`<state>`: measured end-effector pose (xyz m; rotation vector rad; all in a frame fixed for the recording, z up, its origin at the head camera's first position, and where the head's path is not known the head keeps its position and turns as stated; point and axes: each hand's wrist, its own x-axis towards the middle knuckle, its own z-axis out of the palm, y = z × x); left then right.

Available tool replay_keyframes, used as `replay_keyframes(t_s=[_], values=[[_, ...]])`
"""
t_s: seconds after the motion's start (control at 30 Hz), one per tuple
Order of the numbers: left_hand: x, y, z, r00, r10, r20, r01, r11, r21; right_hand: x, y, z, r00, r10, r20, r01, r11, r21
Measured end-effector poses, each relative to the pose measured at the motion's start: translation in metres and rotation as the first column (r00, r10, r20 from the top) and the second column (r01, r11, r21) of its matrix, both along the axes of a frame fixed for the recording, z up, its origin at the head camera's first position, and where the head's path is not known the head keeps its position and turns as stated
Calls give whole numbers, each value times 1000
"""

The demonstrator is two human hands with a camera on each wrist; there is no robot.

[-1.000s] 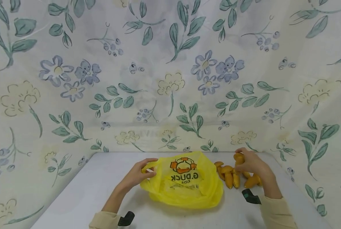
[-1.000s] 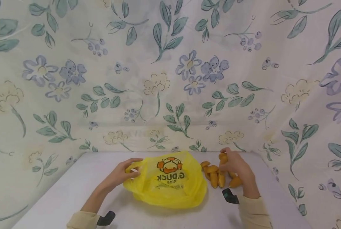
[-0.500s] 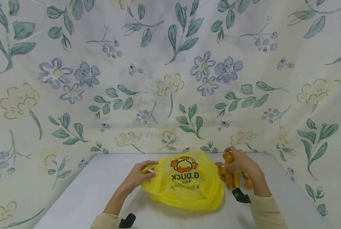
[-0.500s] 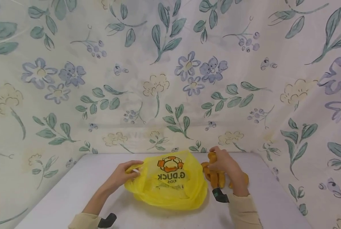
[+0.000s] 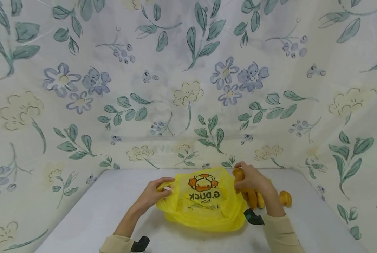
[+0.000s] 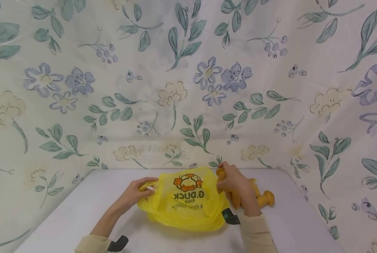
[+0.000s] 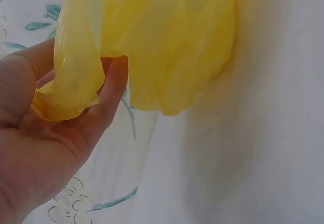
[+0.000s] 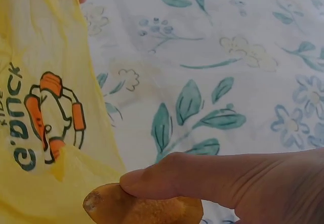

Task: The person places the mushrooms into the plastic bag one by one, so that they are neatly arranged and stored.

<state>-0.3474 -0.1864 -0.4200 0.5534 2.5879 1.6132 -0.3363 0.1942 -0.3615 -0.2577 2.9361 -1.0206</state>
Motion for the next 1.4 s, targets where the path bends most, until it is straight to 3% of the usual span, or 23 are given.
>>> replay_keyframes(t_s=[0.3,0.67,1.03,1.4], values=[[-1,1,-3,999,23,33,-23,1000,-6,1,-21,-5,999,25,-23,-26,999,-39],[1,1,1,999,27,35,-27,1000,-5,-6,-53,-8,991,130,-34,-133,986,-103],[-1,4,-4,999,44,30,-44,999,-14,-2,-72,-17,987,161,3,-161,984,-77],[-1,5,-1,998,59,14,-58,998,-27,-10,-94,-29,965,261,-16,-261,963,-69]])
